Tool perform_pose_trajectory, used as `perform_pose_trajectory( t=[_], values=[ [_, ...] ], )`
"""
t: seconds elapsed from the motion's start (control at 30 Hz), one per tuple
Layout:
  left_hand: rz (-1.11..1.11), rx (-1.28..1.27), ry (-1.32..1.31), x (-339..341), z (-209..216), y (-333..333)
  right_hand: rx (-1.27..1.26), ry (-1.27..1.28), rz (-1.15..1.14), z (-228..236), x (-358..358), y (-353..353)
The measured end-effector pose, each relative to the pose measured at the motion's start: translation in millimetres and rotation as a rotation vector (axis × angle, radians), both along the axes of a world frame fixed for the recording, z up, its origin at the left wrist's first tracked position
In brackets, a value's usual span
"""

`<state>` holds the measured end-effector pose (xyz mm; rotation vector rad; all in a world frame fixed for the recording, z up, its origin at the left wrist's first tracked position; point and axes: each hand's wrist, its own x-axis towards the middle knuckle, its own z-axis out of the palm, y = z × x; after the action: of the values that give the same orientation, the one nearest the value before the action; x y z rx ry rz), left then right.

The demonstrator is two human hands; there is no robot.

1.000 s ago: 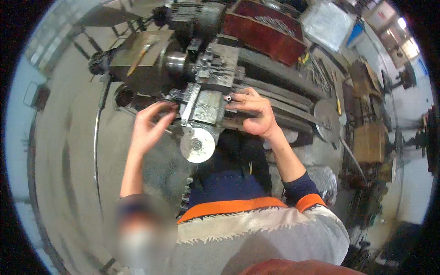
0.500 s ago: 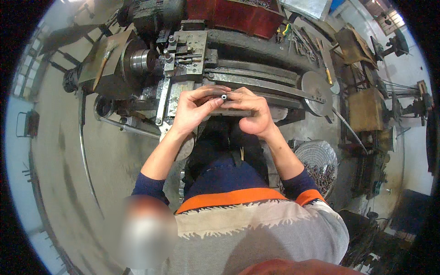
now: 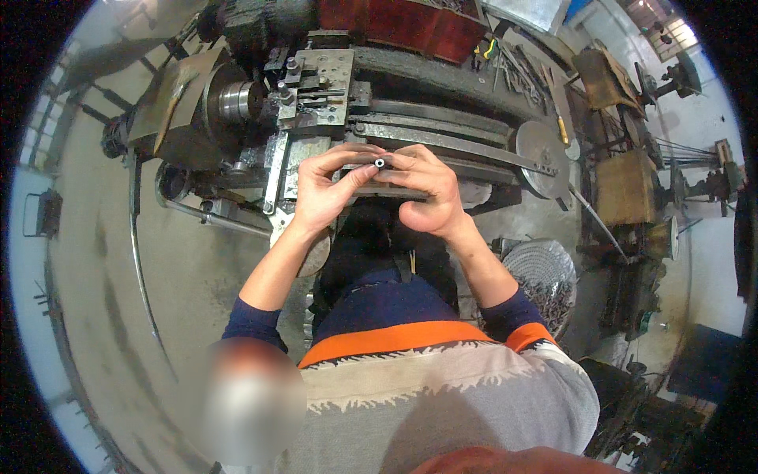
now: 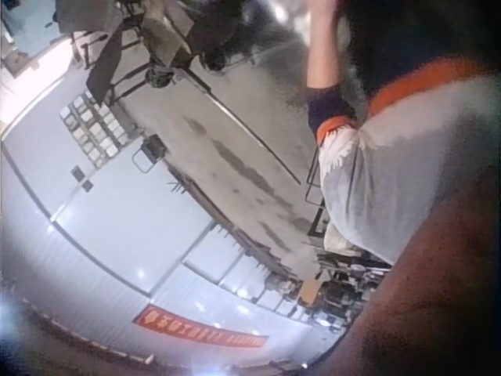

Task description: The person operates a metal lathe, repeatedly loading small cylindrical metal pieces into the chuck, machining them, and removing the finished parts. The person uses both hands to manipulate the workpieces and machine controls throughout the process.

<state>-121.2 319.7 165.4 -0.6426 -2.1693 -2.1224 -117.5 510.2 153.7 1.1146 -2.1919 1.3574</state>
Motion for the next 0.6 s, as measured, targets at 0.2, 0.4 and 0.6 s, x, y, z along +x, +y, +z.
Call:
perform_pose_trajectory(
  t=[0.2,0.4,0.6],
  values=[
    [0.029,-0.154,0.093,5.4,11.9,-10.4,-0.079,-0.120,0.035,-1.8,-2.5,-1.2],
    [0.172,-0.247,0.106,13.3,3.0,-60.7,0.084,-0.135,-0.084,10.3,-48.7,34.3],
    [0.383,-0.096,-0.103,21.7,-5.8,-116.1,0.149,-0.175,-0.461,81.8,-185.1,57.3]
  ],
)
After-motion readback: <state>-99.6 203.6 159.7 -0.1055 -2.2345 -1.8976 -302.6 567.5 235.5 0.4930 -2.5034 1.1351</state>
